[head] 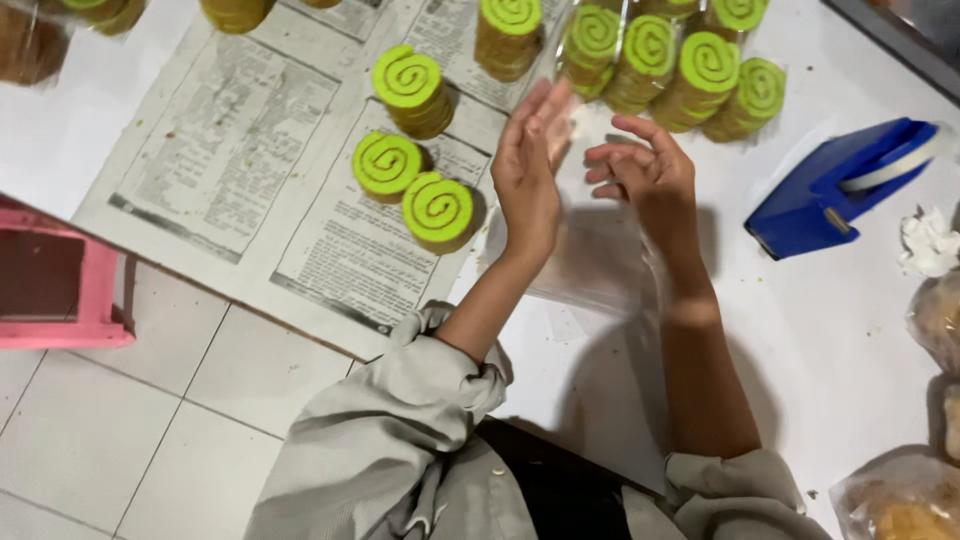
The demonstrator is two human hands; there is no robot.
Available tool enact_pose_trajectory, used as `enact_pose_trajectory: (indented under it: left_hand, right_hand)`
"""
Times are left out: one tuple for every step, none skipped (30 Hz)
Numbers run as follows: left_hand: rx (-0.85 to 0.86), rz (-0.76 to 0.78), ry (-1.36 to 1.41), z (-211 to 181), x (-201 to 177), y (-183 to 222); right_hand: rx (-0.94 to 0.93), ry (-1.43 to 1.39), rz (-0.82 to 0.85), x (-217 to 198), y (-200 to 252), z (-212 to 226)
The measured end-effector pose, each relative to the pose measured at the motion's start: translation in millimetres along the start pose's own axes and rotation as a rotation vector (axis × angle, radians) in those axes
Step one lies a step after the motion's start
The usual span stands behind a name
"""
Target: The person wraps individual slices of roll cake in plastic film and secures them with tape.
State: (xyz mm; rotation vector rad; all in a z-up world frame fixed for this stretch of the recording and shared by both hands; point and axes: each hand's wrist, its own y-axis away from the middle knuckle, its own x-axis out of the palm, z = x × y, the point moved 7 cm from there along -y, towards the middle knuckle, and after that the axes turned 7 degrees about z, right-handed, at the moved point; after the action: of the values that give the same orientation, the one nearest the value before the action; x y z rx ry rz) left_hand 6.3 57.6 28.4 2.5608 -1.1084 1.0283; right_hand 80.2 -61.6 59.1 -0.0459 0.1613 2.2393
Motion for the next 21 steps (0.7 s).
enact_pose_trajectory:
  left_hand:
    - [0.003, -0.009, -0.003, -9, 0, 0]
    - [0.102, -0.034, 0.028, -25, -1, -1]
    - [0.201, -0.058, 0.058, -40, -1, -1]
    - [0.205, -0.063, 0.055, -46, -5, -3]
    - [0.258, -0.101, 0.081, -56, -11, -4]
    - [0.315, -0.138, 0.107, -66, -16, -5]
    - [0.321, -0.142, 0.105, -78, -17, -5]
    - [0.336, -0.145, 0.158, -90, -18, -6]
    - [0.351, -0.148, 0.212, -103, -19, -7]
    - [0.362, -0.151, 0.209, -110, -21, -10]
    - [0.346, -0.201, 0.249, -116, -27, -13]
    - [0.332, -0.251, 0.289, -121, -32, -16]
    - [0.345, -0.253, 0.286, -123, -37, -17]
    - [0.363, -0.253, 0.296, -125, -41, -19]
    - [0.381, -0.253, 0.306, -126, -45, -20]
    - [0.39, -0.255, 0.307, -131, -45, -19]
    - [0.393, -0.261, 0.289, -134, -44, -18]
    - [0.397, -0.27, 0.272, -138, -44, -16]
    - [0.406, -0.275, 0.275, -139, -44, -14]
    - [0.407, -0.258, 0.26, -140, -42, -12]
    - [0.408, -0.241, 0.245, -142, -39, -11]
  right_hand:
    - [0.003, 0.0, 0.009, 4, -3, -6]
    - [-0.012, 0.029, 0.019, 8, -6, -11]
    - [-0.027, 0.059, 0.028, 12, -10, -15]
    - [-0.027, 0.059, 0.034, 18, -12, -17]
    - [-0.04, 0.078, 0.113, 29, -13, -19]
    - [-0.057, 0.098, 0.192, 40, -16, -20]
    - [-0.059, 0.098, 0.2, 47, -15, -17]
    - [-0.137, 0.159, 0.29, 61, -14, -9]
    - [-0.216, 0.219, 0.38, 74, -12, -2]
    - [-0.223, 0.218, 0.39, 81, -11, 4]
    - [-0.32, 0.361, 0.499, 96, -5, 13]
    - [-0.421, 0.505, 0.608, 112, 2, 21]
    - [-0.431, 0.503, 0.617, 119, 2, 18]
    - [-0.522, 0.517, 0.646, 128, 6, 19]
    - [-0.613, 0.531, 0.675, 136, 10, 19]
    - [-0.62, 0.532, 0.682, 150, 12, 33]
    - [-0.753, 0.556, 0.65, 162, 19, 52]
    - [-0.886, 0.578, 0.619, 174, 28, 71]
    - [-0.892, 0.58, 0.628, 173, 29, 62]
    - [-0.737, 0.65, 0.588, 170, 22, 46]
    - [-0.582, 0.718, 0.547, 164, 15, 29]
